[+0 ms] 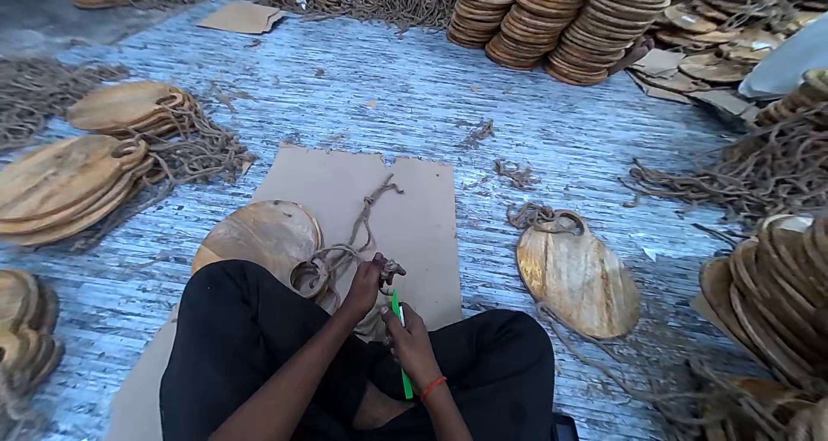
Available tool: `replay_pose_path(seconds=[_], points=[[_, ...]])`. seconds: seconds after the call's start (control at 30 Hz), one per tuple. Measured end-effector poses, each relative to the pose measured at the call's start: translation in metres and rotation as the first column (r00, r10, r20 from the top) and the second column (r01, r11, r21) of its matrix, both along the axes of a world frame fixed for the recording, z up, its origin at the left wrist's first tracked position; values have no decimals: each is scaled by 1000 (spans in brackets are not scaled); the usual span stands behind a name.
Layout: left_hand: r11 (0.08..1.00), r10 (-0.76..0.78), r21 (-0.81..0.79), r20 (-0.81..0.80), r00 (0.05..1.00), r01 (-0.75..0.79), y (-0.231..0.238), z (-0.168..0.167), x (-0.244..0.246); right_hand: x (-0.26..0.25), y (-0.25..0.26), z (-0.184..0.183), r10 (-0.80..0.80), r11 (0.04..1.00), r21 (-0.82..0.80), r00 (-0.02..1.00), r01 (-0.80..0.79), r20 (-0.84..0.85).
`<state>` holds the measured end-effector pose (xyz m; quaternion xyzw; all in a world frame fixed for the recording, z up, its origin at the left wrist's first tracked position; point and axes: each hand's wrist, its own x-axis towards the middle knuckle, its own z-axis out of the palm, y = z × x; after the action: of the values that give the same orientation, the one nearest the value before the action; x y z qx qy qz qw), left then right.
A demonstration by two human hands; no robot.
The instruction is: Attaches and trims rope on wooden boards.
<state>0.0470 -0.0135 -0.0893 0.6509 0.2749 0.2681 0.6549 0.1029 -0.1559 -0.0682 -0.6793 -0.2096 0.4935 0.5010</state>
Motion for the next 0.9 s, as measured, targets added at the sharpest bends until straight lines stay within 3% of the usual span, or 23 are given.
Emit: replay_pose_path(seconds=[0.13,0.2,0.27,0.33,0.57,0.77,0.9], points=[[997,67,-37,-6,998,-67,1,6,-2,1,0,10,38,999,-28,998,-39,-54],[997,66,-51,6,998,-65,2,7,-3,3,-2,20,41,999,25,965,-36,-260],[998,47,-43,24,999,-46,3,5,-4,7,-5,20,72,992,124,862,-11,-502],[999,41,-22,49,998,-40,4,5,-4,13,-7,18,139,982,185,796,-35,-589],[1000,-8,19,80,997,7,8,11,-7,14,-3,29,161,987,14,973,-161,-164],[1000,-24,8,96,995,24,7,16,-9,5,0,23,144,989,32,986,-142,-81],[999,-1,40,127,992,-4,10,13,-9,3,0,27,163,986,48,980,-158,-115]])
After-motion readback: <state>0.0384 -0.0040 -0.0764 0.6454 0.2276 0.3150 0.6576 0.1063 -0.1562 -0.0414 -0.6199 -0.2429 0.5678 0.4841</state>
